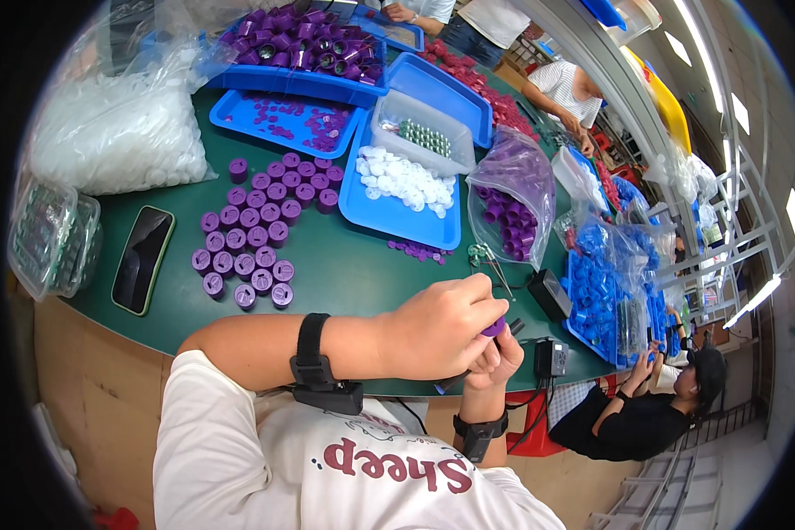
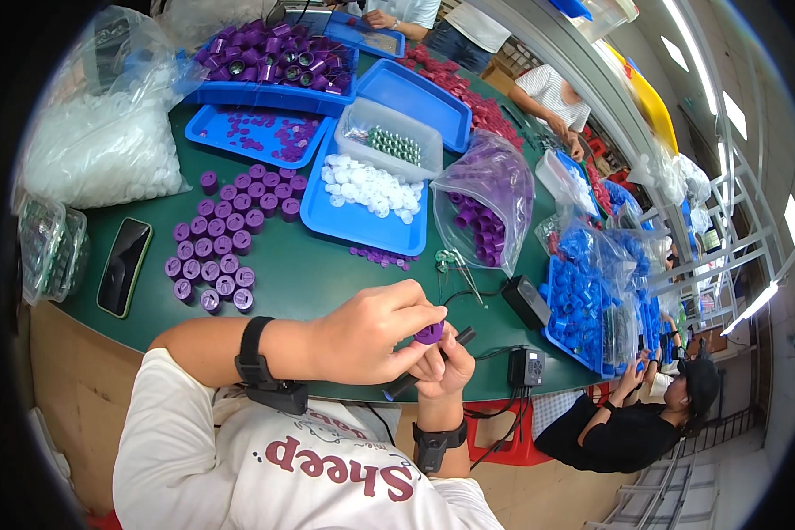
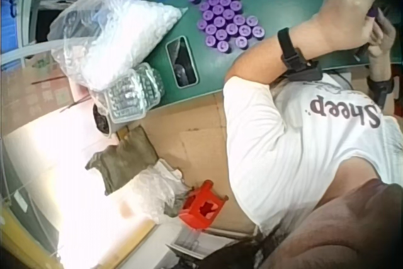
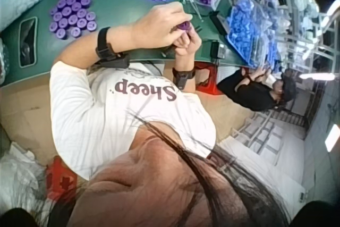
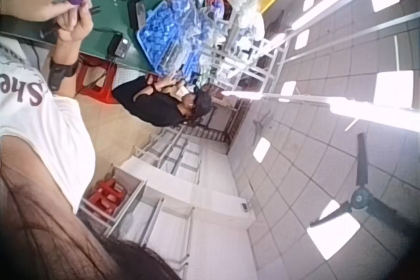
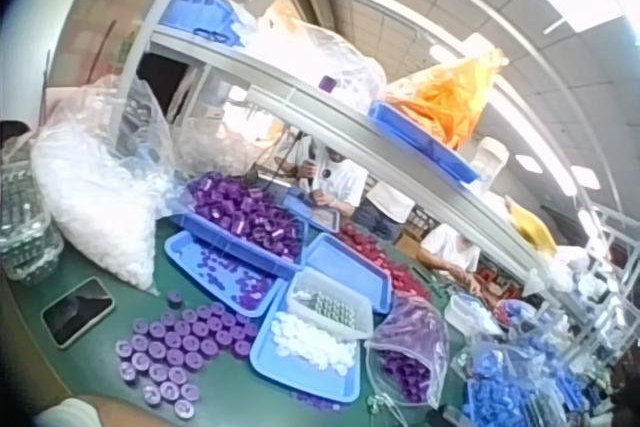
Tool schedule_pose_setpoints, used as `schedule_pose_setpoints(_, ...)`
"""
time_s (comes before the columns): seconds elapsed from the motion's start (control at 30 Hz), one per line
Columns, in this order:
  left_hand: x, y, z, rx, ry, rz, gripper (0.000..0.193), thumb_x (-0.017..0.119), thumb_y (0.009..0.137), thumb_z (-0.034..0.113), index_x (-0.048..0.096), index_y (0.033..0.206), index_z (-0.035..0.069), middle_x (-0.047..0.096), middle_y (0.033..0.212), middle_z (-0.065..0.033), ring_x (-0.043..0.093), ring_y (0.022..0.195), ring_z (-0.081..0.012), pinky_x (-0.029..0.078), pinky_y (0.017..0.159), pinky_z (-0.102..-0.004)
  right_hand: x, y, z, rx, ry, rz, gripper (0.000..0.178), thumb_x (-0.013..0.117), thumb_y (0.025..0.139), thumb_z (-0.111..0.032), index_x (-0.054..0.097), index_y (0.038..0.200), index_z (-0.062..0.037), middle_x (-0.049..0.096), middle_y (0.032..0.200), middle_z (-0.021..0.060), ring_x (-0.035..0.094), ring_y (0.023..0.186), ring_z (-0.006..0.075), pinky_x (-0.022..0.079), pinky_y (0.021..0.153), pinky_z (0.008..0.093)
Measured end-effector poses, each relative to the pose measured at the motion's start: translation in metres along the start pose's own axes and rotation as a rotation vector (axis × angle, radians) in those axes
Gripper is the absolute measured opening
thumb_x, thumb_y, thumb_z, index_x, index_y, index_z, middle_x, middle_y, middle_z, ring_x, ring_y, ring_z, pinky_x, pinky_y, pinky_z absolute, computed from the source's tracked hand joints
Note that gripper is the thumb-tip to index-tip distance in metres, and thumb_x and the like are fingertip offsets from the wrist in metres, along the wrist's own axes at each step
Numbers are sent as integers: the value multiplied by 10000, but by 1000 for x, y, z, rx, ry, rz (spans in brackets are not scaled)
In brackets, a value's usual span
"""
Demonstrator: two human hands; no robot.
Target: The person assembles components by hand by pressing a white insert into a purple cap and then placing a small circuit board inside. After repeating this, they move a blue tray of caps and replace it with an empty blue bin before picking up another circuit board.
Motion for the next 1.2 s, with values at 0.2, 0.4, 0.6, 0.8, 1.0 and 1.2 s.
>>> schedule_pose_setpoints(0.2, 0, 0, -3, -48, -118, -30, 215, 637, 752, 40, 595, 944, -48, 534, 783, -145, 561, 640, -268, 470, 558, -337, 2, -3, 2, 37, 22, -14, 183, 437, 909, -145, 494, 966, 19, 450, 452, 13, 322, 327, 62, 195, 325, 210)
schedule_pose_setpoints(0.4, 0, 0, -2, -40, -139, -35, 237, 631, 745, 28, 593, 969, -35, 527, 777, -128, 553, 615, -227, 472, 535, -309, 11, -2, -1, 52, -96, -4, 236, 430, 907, -151, 475, 988, 66, 449, 443, 11, 325, 327, 62, 199, 322, 212)
schedule_pose_setpoints(0.6, -1, 2, -6, -75, -259, 15, 287, 657, 709, 16, 609, 988, -29, 551, 788, -104, 565, 637, -157, 490, 530, -242, 1, 7, -3, -182, -244, 8, 267, 486, 897, -179, 535, 847, 79, 496, 509, 45, 372, 358, 66, 257, 328, 177)
schedule_pose_setpoints(0.8, -3, 3, -7, -80, -291, 3, 325, 680, 701, 34, 620, 1017, -12, 566, 799, -97, 568, 636, -160, 488, 530, -246, 0, 2, -14, -231, -379, 87, 232, 565, 866, -159, 557, 855, 73, 541, 710, 150, 460, 439, 58, 337, 369, 129)
schedule_pose_setpoints(1.0, -3, 9, -9, -107, -440, -186, 277, 622, 683, 27, 606, 953, -36, 542, 795, -151, 567, 695, -296, 469, 606, -342, 9, -1, -11, -65, -222, -85, 200, 536, 864, -102, 556, 995, 47, 525, 606, 77, 438, 434, 58, 286, 354, 157)
schedule_pose_setpoints(1.2, -6, 10, 1, 137, -446, -307, 374, 644, 735, -24, 585, 1103, 10, 552, 829, -108, 559, 679, -213, 467, 579, -294, 22, -6, -8, 29, -166, -94, 241, 521, 848, -74, 544, 1061, 37, 480, 533, 34, 377, 399, 60, 230, 346, 198)
Point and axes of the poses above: each hand's wrist, its own y-axis towards the middle knuckle, its own x-axis out of the palm, z = x × y, the point moved 5 cm from there along y, towards the middle knuckle
